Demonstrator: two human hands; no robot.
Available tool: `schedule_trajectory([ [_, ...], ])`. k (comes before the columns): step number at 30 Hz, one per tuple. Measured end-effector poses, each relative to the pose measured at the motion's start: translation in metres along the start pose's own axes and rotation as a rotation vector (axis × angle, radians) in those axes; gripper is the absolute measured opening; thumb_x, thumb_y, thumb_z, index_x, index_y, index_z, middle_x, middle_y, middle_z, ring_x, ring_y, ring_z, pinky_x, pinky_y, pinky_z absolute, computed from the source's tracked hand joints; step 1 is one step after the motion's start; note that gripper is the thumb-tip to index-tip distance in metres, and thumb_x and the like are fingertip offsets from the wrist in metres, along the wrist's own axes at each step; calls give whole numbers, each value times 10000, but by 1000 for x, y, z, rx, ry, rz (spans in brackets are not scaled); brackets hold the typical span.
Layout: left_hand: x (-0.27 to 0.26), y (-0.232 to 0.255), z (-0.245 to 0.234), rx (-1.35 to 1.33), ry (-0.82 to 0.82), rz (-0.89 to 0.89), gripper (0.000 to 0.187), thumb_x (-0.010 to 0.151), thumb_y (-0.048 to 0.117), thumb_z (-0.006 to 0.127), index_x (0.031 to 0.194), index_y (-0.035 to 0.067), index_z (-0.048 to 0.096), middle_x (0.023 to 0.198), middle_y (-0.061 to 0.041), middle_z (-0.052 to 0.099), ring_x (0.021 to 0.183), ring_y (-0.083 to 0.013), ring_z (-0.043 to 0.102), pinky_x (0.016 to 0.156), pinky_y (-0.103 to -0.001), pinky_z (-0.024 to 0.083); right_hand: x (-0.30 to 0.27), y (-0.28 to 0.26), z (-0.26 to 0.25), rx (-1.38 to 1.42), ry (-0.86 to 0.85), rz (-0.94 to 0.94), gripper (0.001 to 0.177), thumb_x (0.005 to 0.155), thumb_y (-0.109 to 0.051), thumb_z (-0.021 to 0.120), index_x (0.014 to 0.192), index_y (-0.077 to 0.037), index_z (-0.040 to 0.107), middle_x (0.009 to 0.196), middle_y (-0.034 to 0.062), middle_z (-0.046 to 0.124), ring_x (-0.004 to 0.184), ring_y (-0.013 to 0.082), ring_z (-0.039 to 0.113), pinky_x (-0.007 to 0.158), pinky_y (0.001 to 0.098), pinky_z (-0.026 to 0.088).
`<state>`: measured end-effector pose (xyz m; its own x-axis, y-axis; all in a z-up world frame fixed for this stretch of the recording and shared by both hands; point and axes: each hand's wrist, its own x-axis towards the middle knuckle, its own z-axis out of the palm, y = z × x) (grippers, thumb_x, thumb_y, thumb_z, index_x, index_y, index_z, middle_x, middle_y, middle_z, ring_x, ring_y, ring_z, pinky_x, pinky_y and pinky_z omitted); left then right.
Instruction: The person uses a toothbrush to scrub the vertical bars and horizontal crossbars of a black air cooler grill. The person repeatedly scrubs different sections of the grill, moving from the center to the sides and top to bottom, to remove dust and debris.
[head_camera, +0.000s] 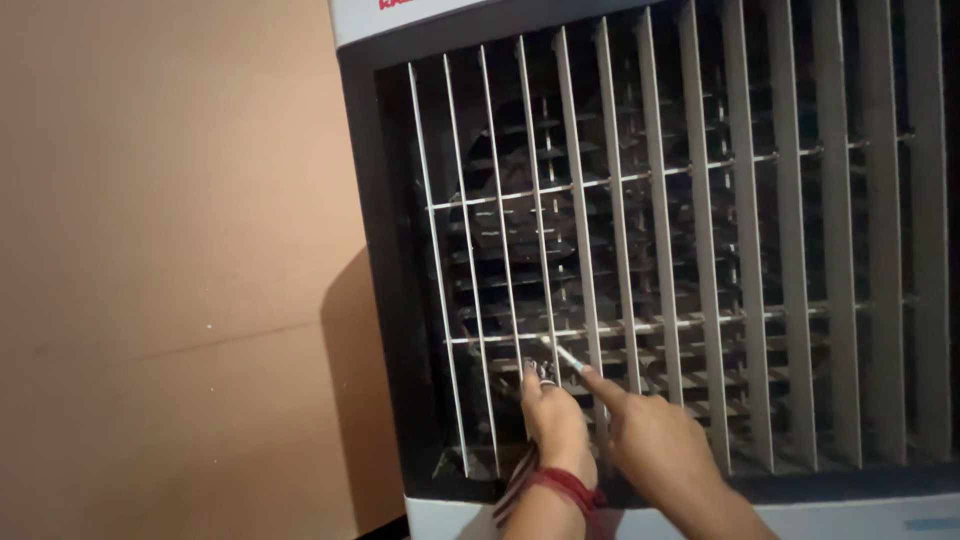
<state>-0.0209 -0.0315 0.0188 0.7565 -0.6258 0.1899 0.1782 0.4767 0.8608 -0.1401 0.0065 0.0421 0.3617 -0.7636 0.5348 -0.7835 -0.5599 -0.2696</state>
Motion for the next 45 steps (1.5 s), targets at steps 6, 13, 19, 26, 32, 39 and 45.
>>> schedule_trajectory([
  [6, -42, 1, -8, -9, 176, 127, 463, 982, 68, 385, 1393, 138, 585, 1184, -114, 730, 1014, -238, 737, 907, -357, 550, -36, 2, -6, -51, 29, 87, 752, 874, -222, 579, 1556, -452, 360, 894, 108, 751, 830, 309, 759, 774, 466, 605],
  [13, -53, 16, 8, -176, 98, 106, 403, 1009, 84, 402, 1289, 97, 692, 1098, -120, 754, 881, -189, 677, 800, -327, 521, -55, 43, -35, -13, -118, 248, 673, 984, -305, 537, 1577, -573, 366, 829, 89, 806, 775, 203, 814, 829, 381, 630],
  [19, -43, 18, 34, -92, 23, -47, 435, 1007, 162, 418, 1405, 151, 593, 1304, -58, 704, 1164, -175, 652, 1021, -316, 463, -39, 70, -47, 205, -109, 201, 487, 985, -357, 613, 1456, -479, 589, 929, -10, 846, 802, 116, 779, 777, 340, 628],
  [26, 9, -9, 61, -339, 3, -217, 467, 1029, 197, 378, 1480, 111, 467, 1447, -73, 522, 1323, -216, 466, 1146, -444, 284, -22, 41, -58, 176, -158, 318, 498, 1035, -271, 521, 1517, -394, 547, 931, 126, 792, 820, 259, 793, 773, 383, 601],
  [32, 28, -25, 66, -405, -26, -96, 411, 986, 159, 387, 1312, 2, 583, 1271, -161, 659, 1163, -279, 584, 1090, -452, 407, 5, 23, -24, 138, 92, 110, 463, 938, -305, 555, 1386, -401, 620, 990, 138, 767, 934, 361, 731, 858, 482, 578],
  [39, 35, -33, 58, -329, -95, -6, 424, 980, 152, 399, 1333, -8, 572, 1235, -166, 675, 1123, -256, 597, 1050, -402, 434, -3, 20, -15, -151, 130, 66, 642, 867, -222, 590, 1492, -324, 486, 907, 131, 750, 863, 327, 748, 792, 463, 607],
  [45, 25, -19, 43, -315, -182, -116, 475, 1004, 146, 440, 1477, 103, 464, 1333, -54, 643, 1209, -183, 588, 1092, -361, 397, 15, 13, 2, 116, 159, 126, 557, 874, -224, 601, 1429, -250, 564, 914, 179, 757, 894, 378, 727, 825, 505, 579],
])
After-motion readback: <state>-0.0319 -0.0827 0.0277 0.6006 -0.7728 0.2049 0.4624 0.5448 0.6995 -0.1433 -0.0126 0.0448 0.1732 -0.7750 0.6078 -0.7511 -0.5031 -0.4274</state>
